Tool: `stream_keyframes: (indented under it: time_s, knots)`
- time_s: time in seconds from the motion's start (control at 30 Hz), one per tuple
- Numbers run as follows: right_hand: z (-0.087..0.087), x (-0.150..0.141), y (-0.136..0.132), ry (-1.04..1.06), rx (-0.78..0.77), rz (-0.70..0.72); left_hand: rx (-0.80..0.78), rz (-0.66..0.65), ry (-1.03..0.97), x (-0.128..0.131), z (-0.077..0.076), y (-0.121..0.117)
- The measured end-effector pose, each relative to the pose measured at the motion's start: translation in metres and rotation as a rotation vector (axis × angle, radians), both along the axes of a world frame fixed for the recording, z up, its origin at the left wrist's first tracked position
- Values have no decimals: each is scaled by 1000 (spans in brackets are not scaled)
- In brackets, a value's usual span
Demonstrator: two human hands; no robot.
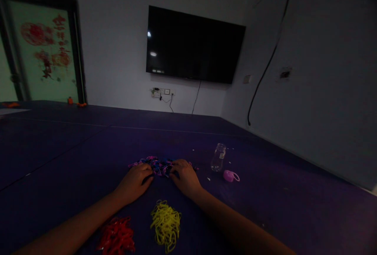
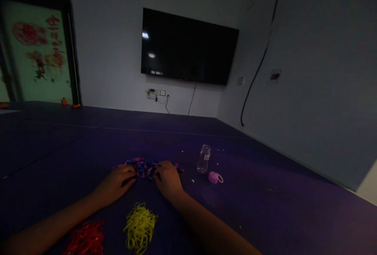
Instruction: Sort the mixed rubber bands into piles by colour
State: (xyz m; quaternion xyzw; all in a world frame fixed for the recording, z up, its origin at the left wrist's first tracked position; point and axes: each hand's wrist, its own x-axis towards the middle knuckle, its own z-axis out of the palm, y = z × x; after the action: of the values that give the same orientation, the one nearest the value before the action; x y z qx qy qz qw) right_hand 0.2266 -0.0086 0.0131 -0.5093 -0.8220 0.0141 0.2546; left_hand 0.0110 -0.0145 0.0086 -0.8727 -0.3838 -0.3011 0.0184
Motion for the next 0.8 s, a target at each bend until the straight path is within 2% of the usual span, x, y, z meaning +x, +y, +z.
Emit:
stream_keyframes:
  time_s: [0.8]
  knots:
    - [-3,1,3,9,22,37,-35,11,12,0,1,0]
